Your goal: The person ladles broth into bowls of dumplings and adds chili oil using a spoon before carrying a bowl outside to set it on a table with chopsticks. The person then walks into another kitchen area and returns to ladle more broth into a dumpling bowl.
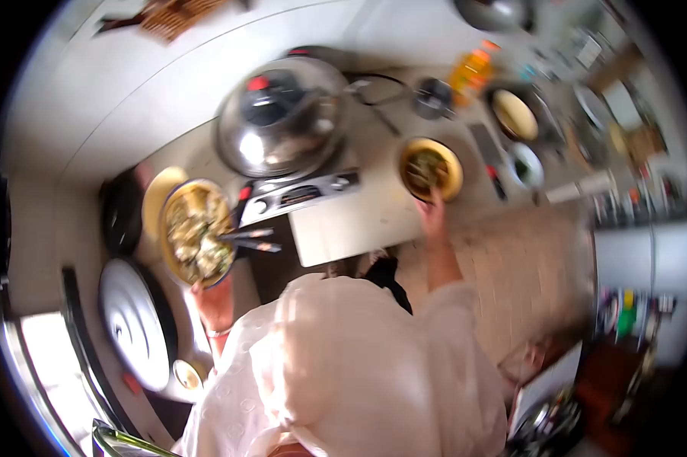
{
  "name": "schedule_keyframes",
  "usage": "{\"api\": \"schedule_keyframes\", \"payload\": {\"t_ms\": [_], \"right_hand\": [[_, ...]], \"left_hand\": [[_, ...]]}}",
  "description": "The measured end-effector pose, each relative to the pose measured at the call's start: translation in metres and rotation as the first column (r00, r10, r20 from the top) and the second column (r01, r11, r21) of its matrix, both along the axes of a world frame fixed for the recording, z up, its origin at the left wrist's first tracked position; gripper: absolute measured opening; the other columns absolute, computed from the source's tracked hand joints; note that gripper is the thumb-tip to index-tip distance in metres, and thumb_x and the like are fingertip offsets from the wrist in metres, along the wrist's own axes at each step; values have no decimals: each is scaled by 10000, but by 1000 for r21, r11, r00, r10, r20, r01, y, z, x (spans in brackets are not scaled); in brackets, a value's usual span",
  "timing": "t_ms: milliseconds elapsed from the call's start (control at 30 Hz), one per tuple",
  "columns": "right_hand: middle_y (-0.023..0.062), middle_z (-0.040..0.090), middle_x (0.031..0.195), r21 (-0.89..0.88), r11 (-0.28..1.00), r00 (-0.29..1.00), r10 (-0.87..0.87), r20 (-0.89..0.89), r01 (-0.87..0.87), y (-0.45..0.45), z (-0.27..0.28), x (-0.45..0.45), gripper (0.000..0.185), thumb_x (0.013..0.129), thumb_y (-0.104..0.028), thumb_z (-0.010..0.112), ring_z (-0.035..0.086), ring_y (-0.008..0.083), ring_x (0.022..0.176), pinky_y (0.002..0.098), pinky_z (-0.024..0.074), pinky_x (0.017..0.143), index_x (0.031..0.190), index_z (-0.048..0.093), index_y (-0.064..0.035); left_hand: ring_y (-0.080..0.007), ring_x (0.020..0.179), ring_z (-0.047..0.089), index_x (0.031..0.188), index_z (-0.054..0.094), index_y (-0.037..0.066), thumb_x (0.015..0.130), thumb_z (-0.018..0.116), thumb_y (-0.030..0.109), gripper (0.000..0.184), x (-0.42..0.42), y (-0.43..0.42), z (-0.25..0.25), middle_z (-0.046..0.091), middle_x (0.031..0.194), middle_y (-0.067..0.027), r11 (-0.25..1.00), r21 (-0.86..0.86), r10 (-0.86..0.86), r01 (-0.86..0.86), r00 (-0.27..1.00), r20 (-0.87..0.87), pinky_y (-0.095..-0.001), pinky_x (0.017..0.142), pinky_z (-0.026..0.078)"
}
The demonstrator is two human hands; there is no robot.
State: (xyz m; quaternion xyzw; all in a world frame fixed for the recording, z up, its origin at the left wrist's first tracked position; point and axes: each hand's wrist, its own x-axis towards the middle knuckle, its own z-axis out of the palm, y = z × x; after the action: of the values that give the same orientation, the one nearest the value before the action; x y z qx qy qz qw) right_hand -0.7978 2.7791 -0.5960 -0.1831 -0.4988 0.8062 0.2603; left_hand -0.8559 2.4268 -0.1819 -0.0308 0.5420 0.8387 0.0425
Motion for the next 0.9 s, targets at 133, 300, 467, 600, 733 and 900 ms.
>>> {"api": "schedule_keyframes", "payload": {"t_ms": [133, 300, 467, 600, 733, 900], "right_hand": [[149, 637, 1119, -964, 264, 996, 90, 0, -24, 36, -7, 6, 455, 950, -381, 542, 601, 266, 1034, 408, 492, 940, 1164, 570, 21], [50, 627, 822, -645, 683, 767, 600, 229, -342, 34, 120, -1, 317, 952, -347, 536, 606, 141, 764, 291, 513, 644, 973, 620, -42], [37, 615, 852, 447, 865, 960, 276, -41, -229, 44, 287, -155, 158, 940, -134, 584, 598, 130, 760, 232, 472, 666, 1031, 615, -8], [143, 603, 1101, 990, 120, 992, 91, -91, 79, 27, 376, -263, 439, 839, -357, 664, 594, 313, 1014, 412, 482, 855, 1107, 558, -26], [167, 643, 1072, 852, -203, 867, 24, 498, -483, -6, 380, -345, 512, 776, -332, 701, 629, 313, 1012, 415, 514, 825, 1146, 514, -31], [198, 663, 1008, 883, -90, 876, 117, 468, -460, -8, 371, -371, 413, 744, -243, 672, 633, 350, 989, 449, 516, 803, 1075, 570, -18]], "left_hand": [[-253, 1220, 508, 1331, 471, 51, 761, 694, 180, 625, 18, 35, 4, 535, 1323, -86, 992, 77, 103, -101, 994, -29, -421, 1038, 405], [-251, 1260, 480, 1357, 434, 56, 789, 683, 227, 643, 23, 34, -5, 507, 1366, -86, 981, 49, 192, -190, 980, -43, -424, 1044, 392], [-251, 1238, 502, 1290, 526, 68, 822, 649, 161, 492, 32, 11, -21, 558, 1306, -74, 952, 150, 274, -266, 961, -41, -429, 1039, 395], [-250, 1243, 500, 1332, 474, 59, 818, 634, 186, 553, 42, 17, -3, 540, 1331, -79, 945, 86, 321, -316, 946, -46, -429, 1050, 382], [-238, 1220, 510, 1307, 482, 43, 816, 612, 121, 513, 46, 6, -14, 541, 1317, -78, 909, 145, 392, -390, 920, 13, -419, 1042, 388], [-236, 1205, 521, 1275, 508, 33, 798, 613, 118, 496, 44, -8, -25, 572, 1271, -78, 894, 159, 421, -420, 907, 30, -423, 1043, 388]]}}
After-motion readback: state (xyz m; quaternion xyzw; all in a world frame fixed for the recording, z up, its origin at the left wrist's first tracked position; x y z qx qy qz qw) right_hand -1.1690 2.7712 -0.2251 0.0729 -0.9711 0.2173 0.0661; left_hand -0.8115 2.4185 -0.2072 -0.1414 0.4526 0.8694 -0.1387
